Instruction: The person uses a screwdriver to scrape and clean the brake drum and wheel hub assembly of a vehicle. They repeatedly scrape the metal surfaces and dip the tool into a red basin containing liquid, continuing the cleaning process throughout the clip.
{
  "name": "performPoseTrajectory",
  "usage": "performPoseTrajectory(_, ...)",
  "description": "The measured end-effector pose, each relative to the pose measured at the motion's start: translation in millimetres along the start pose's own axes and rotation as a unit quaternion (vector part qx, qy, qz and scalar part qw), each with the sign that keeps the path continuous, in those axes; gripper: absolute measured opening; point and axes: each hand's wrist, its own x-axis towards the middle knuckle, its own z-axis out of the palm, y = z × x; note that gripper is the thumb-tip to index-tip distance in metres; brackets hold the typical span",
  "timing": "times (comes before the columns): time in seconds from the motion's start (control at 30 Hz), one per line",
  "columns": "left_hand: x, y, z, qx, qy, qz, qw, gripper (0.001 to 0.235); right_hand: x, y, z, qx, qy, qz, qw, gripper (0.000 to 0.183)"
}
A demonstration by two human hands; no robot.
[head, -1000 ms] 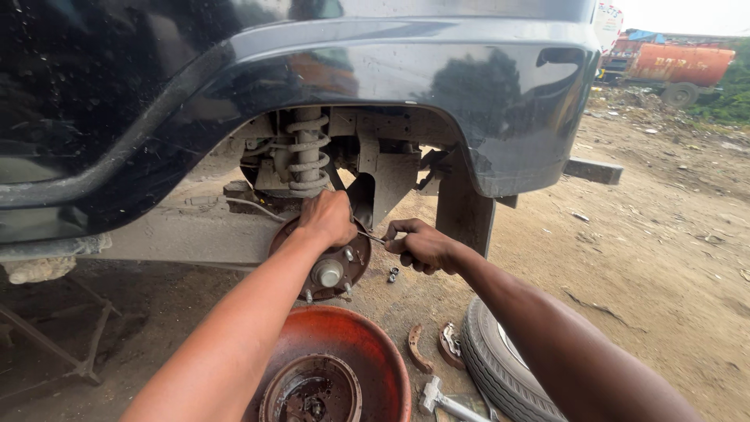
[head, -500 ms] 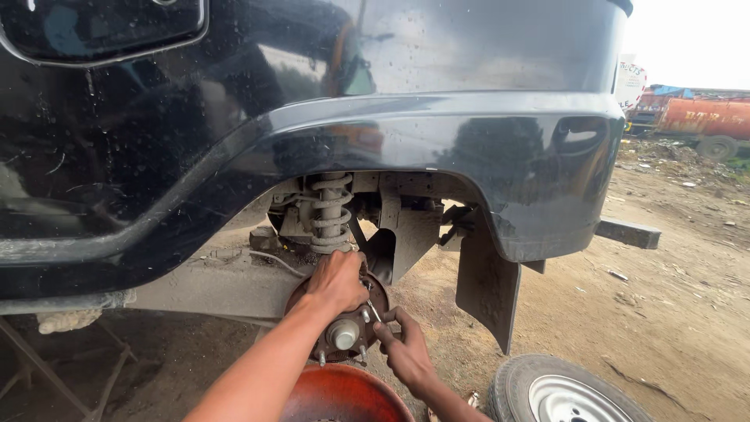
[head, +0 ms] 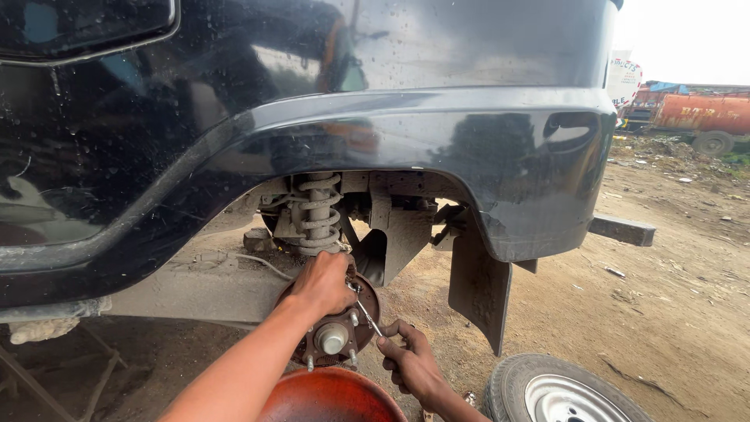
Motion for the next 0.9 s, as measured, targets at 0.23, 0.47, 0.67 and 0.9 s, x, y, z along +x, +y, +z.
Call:
performPoseTrajectory(0.23,3,-1,1,0.007,0.012,0.006,1.0,0.05,8,-5,-6,-0.019,-0.01,0.008,1.0,0.017)
performPoseTrajectory(0.47,6,1,5,-0.014,-0.008,-0.026,1.0,0.058,10,2,5,0.041,0.003,-0.007,0.999,0.016)
performPoseTrajectory(0.67,12,-1,9,-0.012,-0.019,-0.048,0.999,0.058,8,8,34,0.132,0.052,0.013,0.99,0.019)
performPoseTrajectory(0.9,14,-3,10,-0.014,-0.018,-0.05,0.998,0.037,10,-16,18,0.082,0.022,-0.002,0.996,0.014)
